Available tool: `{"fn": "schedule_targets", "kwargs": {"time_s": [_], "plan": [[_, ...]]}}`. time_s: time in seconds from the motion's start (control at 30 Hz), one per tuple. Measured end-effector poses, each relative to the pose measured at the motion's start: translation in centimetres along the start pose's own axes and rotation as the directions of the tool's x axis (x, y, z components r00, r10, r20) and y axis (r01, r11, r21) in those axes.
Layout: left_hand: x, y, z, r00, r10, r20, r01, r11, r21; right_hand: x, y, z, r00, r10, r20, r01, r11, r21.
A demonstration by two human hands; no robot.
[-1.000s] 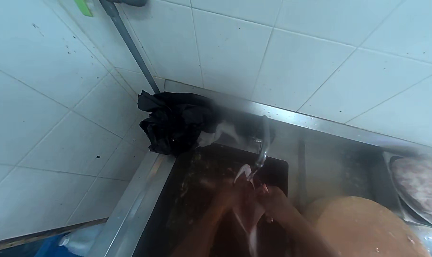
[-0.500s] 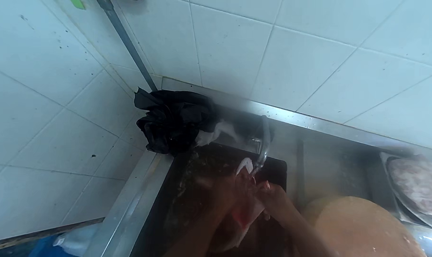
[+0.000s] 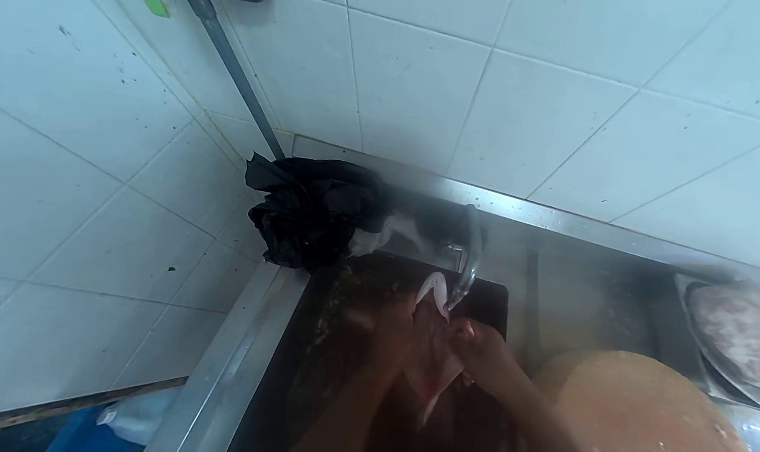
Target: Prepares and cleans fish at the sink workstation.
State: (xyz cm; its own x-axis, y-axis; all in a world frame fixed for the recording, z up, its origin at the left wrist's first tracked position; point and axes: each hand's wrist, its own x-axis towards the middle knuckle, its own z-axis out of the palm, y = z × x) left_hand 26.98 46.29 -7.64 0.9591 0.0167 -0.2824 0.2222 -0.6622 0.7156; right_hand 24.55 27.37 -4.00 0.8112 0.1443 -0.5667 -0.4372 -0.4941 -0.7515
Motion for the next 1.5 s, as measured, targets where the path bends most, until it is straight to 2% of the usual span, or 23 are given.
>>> {"fn": "schedule_targets", "kwargs": {"time_s": [0.07, 0.17, 0.27, 0.37, 0.43, 0.57, 0.63, 0.7, 0.8, 0.93, 1.0, 1.07, 1.13, 1.17, 1.2, 1.23, 1.27, 1.3, 1.33, 1.43, 1.5], "plan": [[-0.2, 0.2, 0.1, 1.000, -0.001, -0.012, 0.000, 1.000, -0.008, -0.2, -0.2, -0.3, 1.000, -0.009, 0.018, 0.009, 1.000, 0.005], [0.1, 0.0, 0.1, 0.999, -0.049, 0.012, 0.050, 0.989, -0.141, -0.3, -0.5, 0.0, 1.000, 0.006, -0.024, -0.005, 0.998, 0.061], [0.1, 0.0, -0.7, 0.990, -0.053, 0.134, 0.094, 0.942, -0.323, -0.1, -0.4, 0.2, 0.996, 0.009, -0.089, 0.003, 0.991, 0.131], [-0.1, -0.3, -1.1, 0.975, 0.008, 0.221, 0.107, 0.856, -0.505, 0.1, -0.3, -0.1, 0.990, -0.008, -0.138, 0.031, 0.986, 0.165], [-0.2, 0.1, -1.1, 0.976, -0.018, 0.215, 0.128, 0.852, -0.508, 0.1, -0.3, -0.1, 0.989, -0.012, -0.148, 0.033, 0.989, 0.144], [0.0, 0.1, -0.1, 0.988, -0.137, 0.066, 0.152, 0.917, -0.368, -0.2, -0.4, 0.2, 0.990, -0.072, -0.121, 0.074, 0.997, 0.011], [-0.1, -0.1, 0.3, 0.989, -0.136, 0.057, 0.147, 0.918, -0.368, -0.4, -0.5, 0.2, 0.993, -0.050, -0.110, 0.055, 0.998, 0.040], [-0.4, -0.5, 0.6, 0.990, -0.120, 0.068, 0.138, 0.869, -0.474, -0.5, -0.3, 0.3, 0.989, -0.041, -0.139, 0.064, 0.984, 0.167], [-0.8, -1.0, 1.3, 0.995, -0.074, 0.064, 0.097, 0.682, -0.725, -0.1, -0.1, 0.8, 0.975, -0.070, -0.211, 0.145, 0.918, 0.369], [-2.9, 0.5, 2.2, 0.976, -0.195, 0.095, 0.192, 0.570, -0.799, 0.3, -0.4, 1.5, 0.958, -0.075, -0.276, 0.222, 0.805, 0.550], [-3.9, 0.2, 2.6, 0.978, -0.165, 0.128, 0.198, 0.545, -0.815, 0.5, -0.5, 1.6, 0.948, -0.055, -0.313, 0.237, 0.779, 0.581], [-4.7, -1.1, 2.5, 0.980, -0.053, 0.194, 0.188, 0.581, -0.792, 0.5, -0.3, 1.6, 0.940, -0.026, -0.340, 0.235, 0.772, 0.591], [-5.5, -2.3, 2.0, 0.977, -0.021, 0.212, 0.165, 0.703, -0.692, 0.5, 0.0, 1.4, 0.935, -0.019, -0.353, 0.235, 0.779, 0.581], [-6.0, -2.7, 1.8, 0.991, -0.024, 0.130, 0.096, 0.807, -0.583, 0.5, 0.1, 1.1, 0.934, -0.027, -0.357, 0.237, 0.794, 0.560], [-6.6, -2.9, 1.6, 1.000, 0.004, -0.013, -0.009, 0.908, -0.419, 0.5, 0.2, 1.0, 0.933, -0.036, -0.357, 0.237, 0.809, 0.537], [-7.0, -3.0, 1.7, 0.975, 0.095, -0.199, -0.141, 0.962, -0.232, 0.5, 0.2, 0.9, 0.934, -0.043, -0.355, 0.234, 0.823, 0.517], [-7.2, -2.9, 1.6, 0.908, 0.226, -0.353, -0.262, 0.963, -0.057, 0.5, 0.1, 0.9, 0.934, -0.044, -0.354, 0.230, 0.834, 0.502], [-7.1, -2.6, 1.5, 0.836, 0.351, -0.422, -0.357, 0.932, 0.068, 0.4, -0.1, 1.0, 0.934, -0.048, -0.353, 0.228, 0.841, 0.490], [-6.9, -2.1, 1.4, 0.798, 0.446, -0.405, -0.423, 0.894, 0.150, 0.3, -0.3, 1.1, 0.935, -0.055, -0.351, 0.228, 0.849, 0.476], [-6.1, -1.4, 1.9, 0.796, 0.566, -0.216, -0.494, 0.813, 0.308, -0.1, -1.1, 1.6, 0.947, -0.063, -0.316, 0.208, 0.869, 0.449], [-5.6, -1.7, 1.9, 0.799, 0.573, -0.183, -0.499, 0.802, 0.330, -0.2, -1.5, 1.7, 0.955, -0.063, -0.289, 0.194, 0.872, 0.450]]}}
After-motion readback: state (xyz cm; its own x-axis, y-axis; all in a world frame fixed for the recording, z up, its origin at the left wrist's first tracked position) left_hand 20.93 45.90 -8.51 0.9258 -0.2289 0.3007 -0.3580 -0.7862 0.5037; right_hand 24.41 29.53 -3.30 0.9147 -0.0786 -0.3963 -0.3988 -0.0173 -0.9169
